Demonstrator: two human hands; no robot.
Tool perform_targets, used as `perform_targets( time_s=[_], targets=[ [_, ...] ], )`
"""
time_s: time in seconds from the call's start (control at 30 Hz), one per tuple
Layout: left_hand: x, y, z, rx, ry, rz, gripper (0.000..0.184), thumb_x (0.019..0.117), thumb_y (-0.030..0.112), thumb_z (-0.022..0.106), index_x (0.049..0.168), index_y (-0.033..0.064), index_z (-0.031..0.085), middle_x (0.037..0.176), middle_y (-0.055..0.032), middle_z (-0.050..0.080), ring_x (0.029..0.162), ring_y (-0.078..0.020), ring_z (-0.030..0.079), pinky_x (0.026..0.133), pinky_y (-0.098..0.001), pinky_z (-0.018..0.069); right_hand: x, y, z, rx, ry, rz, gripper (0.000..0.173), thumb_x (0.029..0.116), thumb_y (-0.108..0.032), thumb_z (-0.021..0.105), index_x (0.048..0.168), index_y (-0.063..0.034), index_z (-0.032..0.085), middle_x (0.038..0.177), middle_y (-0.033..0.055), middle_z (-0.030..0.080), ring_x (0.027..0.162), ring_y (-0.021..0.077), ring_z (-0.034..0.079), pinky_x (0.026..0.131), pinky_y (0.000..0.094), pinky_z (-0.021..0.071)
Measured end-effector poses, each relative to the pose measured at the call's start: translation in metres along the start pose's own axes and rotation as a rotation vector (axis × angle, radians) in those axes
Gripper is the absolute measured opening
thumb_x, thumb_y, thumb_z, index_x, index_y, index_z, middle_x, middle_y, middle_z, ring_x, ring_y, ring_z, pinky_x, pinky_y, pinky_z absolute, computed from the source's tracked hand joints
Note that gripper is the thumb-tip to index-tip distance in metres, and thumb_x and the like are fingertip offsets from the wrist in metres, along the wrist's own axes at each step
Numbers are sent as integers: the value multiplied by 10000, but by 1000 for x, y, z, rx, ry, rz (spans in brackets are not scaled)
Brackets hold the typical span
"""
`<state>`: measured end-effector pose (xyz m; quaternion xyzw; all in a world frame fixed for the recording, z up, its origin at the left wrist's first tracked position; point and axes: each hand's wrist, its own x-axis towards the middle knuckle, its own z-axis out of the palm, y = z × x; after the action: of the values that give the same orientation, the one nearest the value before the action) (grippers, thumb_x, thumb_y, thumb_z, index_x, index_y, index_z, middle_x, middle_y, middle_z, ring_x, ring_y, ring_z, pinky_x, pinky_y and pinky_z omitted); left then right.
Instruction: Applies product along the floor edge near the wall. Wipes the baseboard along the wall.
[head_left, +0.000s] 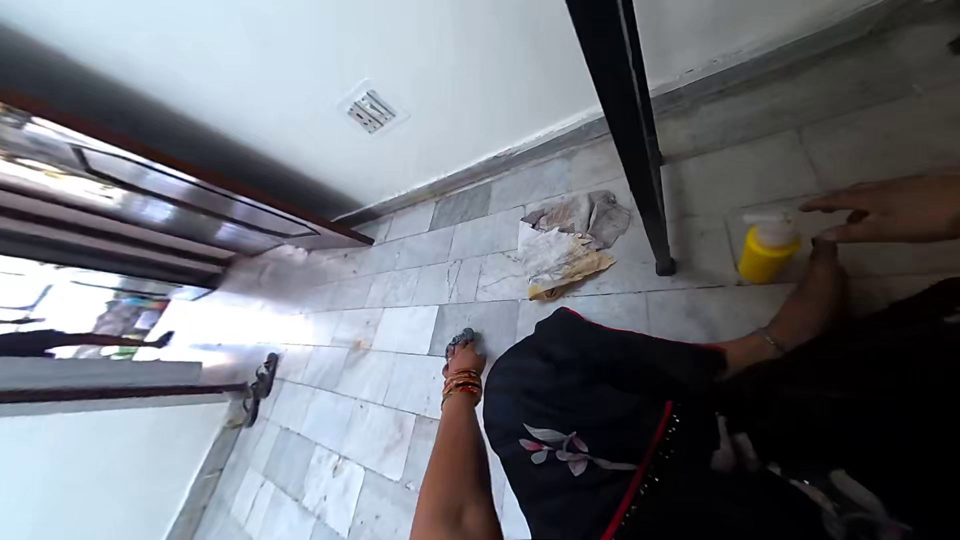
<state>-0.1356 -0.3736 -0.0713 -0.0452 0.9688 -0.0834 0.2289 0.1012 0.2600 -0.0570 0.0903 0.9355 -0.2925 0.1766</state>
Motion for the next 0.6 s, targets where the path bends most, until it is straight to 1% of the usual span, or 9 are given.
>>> perform_targets(
  time_s=[0.07,0.17,0.23,0.3,0.37,0.43,0.47,0.53,0.6],
  targets=[
    [-9,7,-34,-40,29,44,397,1070,278,537,1336,10,660,1412,-260,605,1370,-445,530,1131,-659,387,-6,-11,-8,14,-13,16,537,1014,-238,661,1501,-66,515,1382,265,600,1169,439,643,1029,604,481],
    [-63,28,-97,-222,33,196,385,1106,256,501,1267,-40,688,1252,-296,679,1241,-461,615,1104,-638,402,-15,-20,-17,3,-6,-26,534,1020,-238,649,1504,-60,507,1372,258,604,1161,431,642,1011,589,487],
    [-109,49,-128,-343,69,393,328,1101,176,504,1223,-53,704,1204,-257,709,1175,-396,656,1076,-584,437,-25,-34,-27,4,-17,-14,529,1026,-238,642,1505,-60,504,1365,261,607,1169,435,635,1016,588,481],
    [-142,69,-146,-454,101,620,284,1085,117,508,1183,-61,707,1154,-195,731,1098,-291,683,1031,-498,489,-32,-45,-34,0,-16,2,543,1033,-258,635,1519,-63,487,1396,258,589,1194,436,620,1035,586,469],
    [-144,90,-154,-503,93,835,282,1059,150,533,1207,-13,709,1126,-86,758,1073,-165,708,1016,-405,535,-36,-52,-37,-19,-11,6,591,1038,-285,631,1557,-82,434,1473,247,535,1266,439,589,1073,585,453],
    [-151,128,-156,-506,83,1034,310,1036,201,541,1214,12,711,1137,-29,763,1066,-95,713,1003,-334,560,-34,-56,-33,-7,5,-13,667,1023,-278,662,1597,-112,367,1517,246,487,1295,435,571,1079,579,457],
    [-157,151,-154,-496,73,1115,316,1029,205,547,1205,6,717,1182,-45,747,1100,-110,700,1022,-346,552,-32,-58,-29,19,11,-21,717,1005,-265,691,1614,-136,335,1530,244,467,1295,431,569,1068,583,465],
    [-163,202,-145,-430,84,1244,329,1022,235,573,1188,5,740,1281,-109,709,1205,-185,669,1081,-406,524,-29,-61,-20,47,20,-36,815,958,-231,752,1634,-188,298,1553,228,434,1277,423,576,1039,601,480],
    [-174,255,-132,-366,100,1309,299,1027,204,618,1189,-14,741,1298,-180,692,1243,-264,653,1104,-455,501,-26,-59,-9,16,33,-55,872,912,-182,798,1630,-200,303,1556,214,432,1303,427,558,1045,605,479]
  ],
)
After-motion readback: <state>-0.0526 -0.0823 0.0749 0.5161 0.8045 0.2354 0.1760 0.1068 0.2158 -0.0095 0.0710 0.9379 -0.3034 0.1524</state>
